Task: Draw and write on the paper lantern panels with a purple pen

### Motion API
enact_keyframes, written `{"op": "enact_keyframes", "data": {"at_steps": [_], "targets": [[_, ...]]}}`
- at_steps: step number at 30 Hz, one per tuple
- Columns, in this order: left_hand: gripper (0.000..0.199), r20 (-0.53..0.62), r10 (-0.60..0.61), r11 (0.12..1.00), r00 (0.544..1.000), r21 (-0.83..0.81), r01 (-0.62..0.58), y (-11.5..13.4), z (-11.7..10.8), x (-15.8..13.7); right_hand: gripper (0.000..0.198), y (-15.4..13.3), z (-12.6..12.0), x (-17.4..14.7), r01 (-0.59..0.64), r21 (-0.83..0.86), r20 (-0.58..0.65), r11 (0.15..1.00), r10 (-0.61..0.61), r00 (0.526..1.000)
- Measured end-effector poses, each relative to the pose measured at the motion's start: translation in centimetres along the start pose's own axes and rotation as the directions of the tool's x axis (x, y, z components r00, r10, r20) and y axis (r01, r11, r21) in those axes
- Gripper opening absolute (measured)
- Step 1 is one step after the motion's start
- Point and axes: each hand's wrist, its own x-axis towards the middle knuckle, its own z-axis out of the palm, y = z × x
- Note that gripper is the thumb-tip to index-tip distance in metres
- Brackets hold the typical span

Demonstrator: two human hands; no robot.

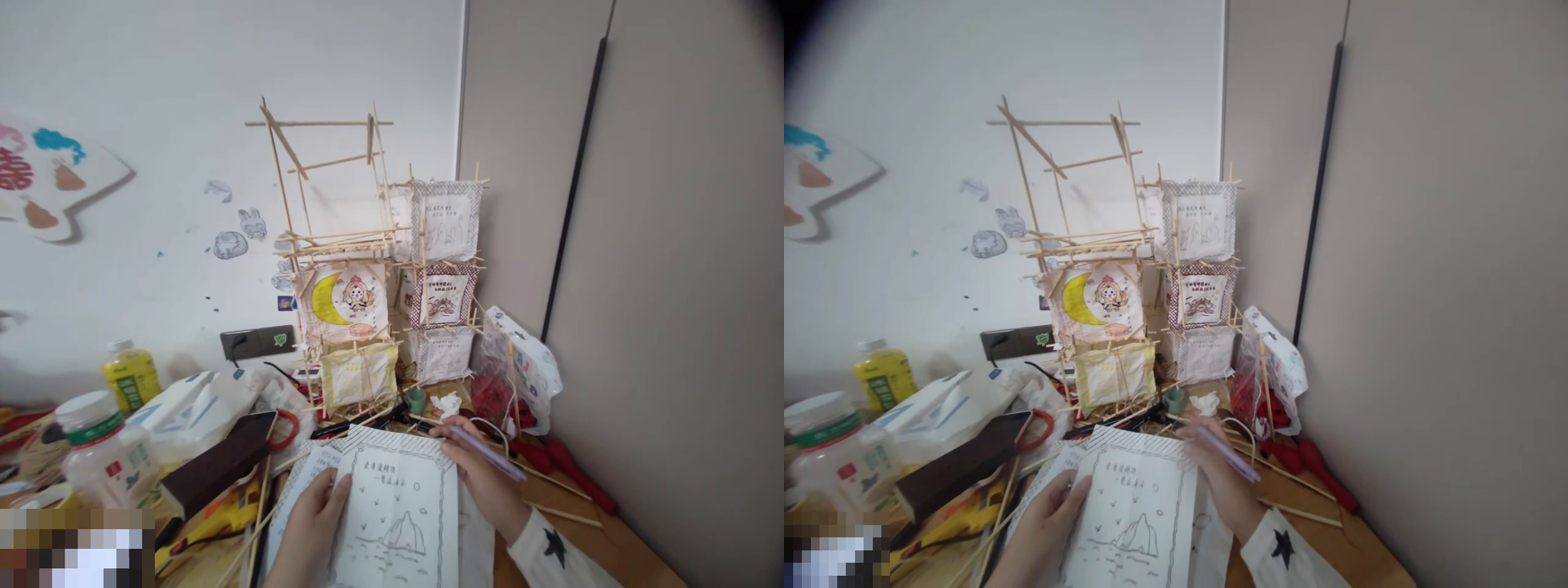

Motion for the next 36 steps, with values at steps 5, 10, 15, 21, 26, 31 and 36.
{"op": "enact_keyframes", "data": {"at_steps": [5, 10, 15, 21, 26, 31, 36], "targets": [[0.042, -0.016, -0.043, 0.995, 0.999, -0.093, 0.041, 0.2, -0.1, -0.4, 0.037, 1.2, 0.1, -0.4, -0.079, 0.039, 0.029, 0.996, 0.078, 0.997], [0.049, -0.048, -0.086, 0.986, 0.995, -0.150, 0.078, -0.8, 0.3, -0.1, 0.034, 1.8, -0.5, 0.0, -0.054, 0.017, 0.008, 0.998, 0.054, 0.999], [0.052, 0.004, -0.172, 0.967, 0.985, -0.189, 0.169, -1.4, 0.8, 0.0, 0.032, 1.5, -0.5, 0.3, -0.038, -0.019, -0.021, 0.999, 0.037, 0.999], [0.052, -0.005, -0.142, 0.973, 0.990, -0.185, 0.139, -0.5, 0.5, -0.1, 0.030, 1.4, -0.4, 0.2, -0.059, 0.005, -0.030, 0.998, 0.059, 0.998], [0.051, -0.029, -0.106, 0.979, 0.994, -0.180, 0.099, -0.2, 0.1, 0.1, 0.023, 1.4, -0.3, 0.3, -0.070, 0.000, -0.074, 0.998, 0.070, 0.995], [0.055, -0.034, -0.106, 0.969, 0.994, -0.230, 0.095, -0.6, 0.0, 0.1, 0.019, 0.5, 0.4, 0.3, -0.151, 0.029, -0.080, 0.988, 0.153, 0.985], [0.053, -0.060, -0.064, 0.969, 0.996, -0.241, 0.048, -0.8, -0.1, 0.3, 0.017, 0.3, 0.4, 0.2, -0.119, -0.051, -0.081, 0.992, 0.115, 0.990]]}}
